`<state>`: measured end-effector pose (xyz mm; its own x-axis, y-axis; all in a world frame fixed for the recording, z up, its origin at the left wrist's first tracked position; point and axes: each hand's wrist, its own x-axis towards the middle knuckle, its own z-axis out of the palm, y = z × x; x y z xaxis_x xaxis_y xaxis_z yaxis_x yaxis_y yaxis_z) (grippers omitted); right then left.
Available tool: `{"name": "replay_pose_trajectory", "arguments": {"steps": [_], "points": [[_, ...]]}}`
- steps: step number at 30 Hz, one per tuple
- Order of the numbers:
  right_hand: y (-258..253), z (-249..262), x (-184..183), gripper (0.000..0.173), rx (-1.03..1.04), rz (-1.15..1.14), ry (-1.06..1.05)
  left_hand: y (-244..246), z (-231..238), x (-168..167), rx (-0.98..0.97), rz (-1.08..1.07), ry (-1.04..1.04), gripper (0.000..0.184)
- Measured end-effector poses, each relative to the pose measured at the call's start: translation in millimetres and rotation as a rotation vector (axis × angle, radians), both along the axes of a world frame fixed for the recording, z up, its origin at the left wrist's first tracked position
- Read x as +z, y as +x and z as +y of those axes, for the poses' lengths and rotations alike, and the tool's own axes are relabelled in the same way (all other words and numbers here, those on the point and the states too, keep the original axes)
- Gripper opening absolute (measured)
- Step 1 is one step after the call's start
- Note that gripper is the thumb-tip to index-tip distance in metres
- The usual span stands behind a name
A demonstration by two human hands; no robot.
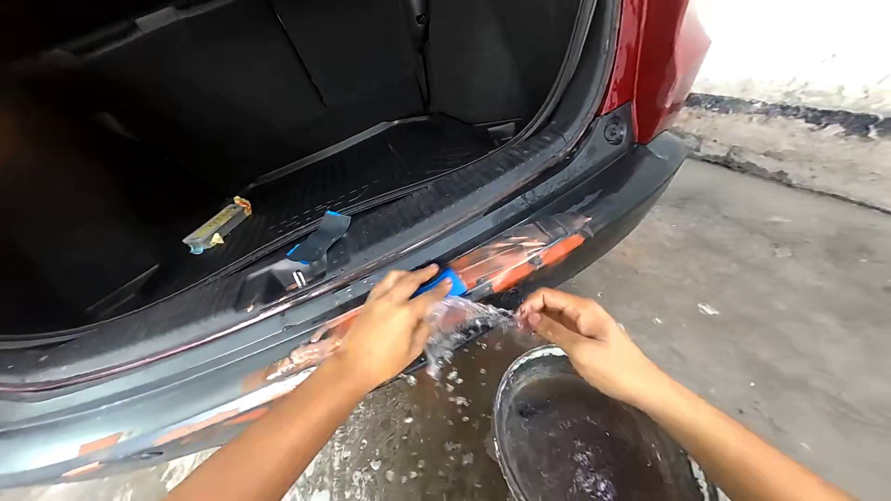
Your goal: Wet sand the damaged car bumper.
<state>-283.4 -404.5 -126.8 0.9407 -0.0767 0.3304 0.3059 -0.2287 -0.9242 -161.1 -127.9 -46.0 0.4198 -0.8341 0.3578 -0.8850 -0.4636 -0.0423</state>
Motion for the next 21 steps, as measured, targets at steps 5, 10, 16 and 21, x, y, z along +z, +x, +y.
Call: {"name": "replay_pose_trajectory", "arguments": {"steps": [5, 10, 16, 21], "points": [[-12.8, -80.6, -110.0, 0.039, -0.384, 0.047, -0.847, -0.5, 48.2, 5.1, -0.016, -0.020, 0.049, 0.039], [-24.6, -72.8, -172.0, 0.094, -0.413, 0.576, -0.973, -1.2, -15.8, -8.5, 0.040, -0.102, 0.000, 0.037], [-33.1, -67.4, -193.7, 0.072, -0.512, 0.337, -1.161, 2.7, -2.2, 7.4, -0.067, -0.039, 0.093, 0.040], [-14.4, -61.1, -202.3, 0.071, -0.628, 0.283, -1.142, 2.2, -26.3, -3.8, -0.007, -0.106, 0.031, 0.038]]}}
